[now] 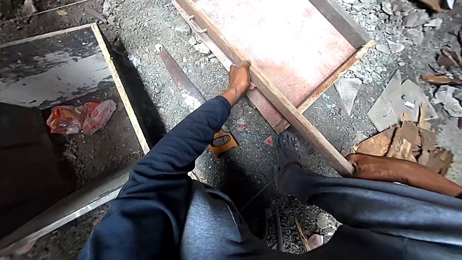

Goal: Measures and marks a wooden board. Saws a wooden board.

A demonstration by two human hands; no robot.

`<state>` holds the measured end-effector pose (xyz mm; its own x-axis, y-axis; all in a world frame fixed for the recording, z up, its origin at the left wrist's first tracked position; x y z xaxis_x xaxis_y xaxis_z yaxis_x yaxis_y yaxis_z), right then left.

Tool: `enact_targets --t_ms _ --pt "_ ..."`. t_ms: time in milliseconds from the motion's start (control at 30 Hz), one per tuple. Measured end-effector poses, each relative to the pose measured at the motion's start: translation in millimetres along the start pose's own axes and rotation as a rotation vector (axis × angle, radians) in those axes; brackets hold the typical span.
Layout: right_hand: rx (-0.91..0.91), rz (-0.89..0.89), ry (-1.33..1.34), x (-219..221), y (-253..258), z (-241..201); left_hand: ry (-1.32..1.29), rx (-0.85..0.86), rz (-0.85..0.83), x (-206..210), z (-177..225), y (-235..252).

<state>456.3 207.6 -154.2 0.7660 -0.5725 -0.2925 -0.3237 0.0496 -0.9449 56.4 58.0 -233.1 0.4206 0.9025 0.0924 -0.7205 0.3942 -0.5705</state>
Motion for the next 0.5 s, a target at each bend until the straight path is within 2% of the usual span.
enact_targets --t_ms 100,167,367,500 --pt "0.026 -0.014 -0.097 14 14 7 0.085 -0.092 0.021 -2 -9 -4" --pt "-0.006 -0.016 -0.05 21 17 9 0.135 -0.114 -0.008 -4 -8 -5" --pt "0.049 -0.062 -0.042 21 19 16 0.128 -0.096 -0.105 8 -11 -2" --pt "-0.006 -0.069 -0.016 22 23 16 0.155 -0.104 -0.097 6 -10 1"
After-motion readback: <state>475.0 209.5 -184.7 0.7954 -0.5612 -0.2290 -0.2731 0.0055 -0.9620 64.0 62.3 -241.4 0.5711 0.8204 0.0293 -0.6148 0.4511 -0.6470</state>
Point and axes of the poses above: each hand's wrist, its own y-axis towards the middle knuckle, its own x-axis out of the palm, z = x × y, the point moved 8 cm from there along y, towards the middle knuckle, and after that the axes turned 2 degrees about z, right-handed, at the moved point
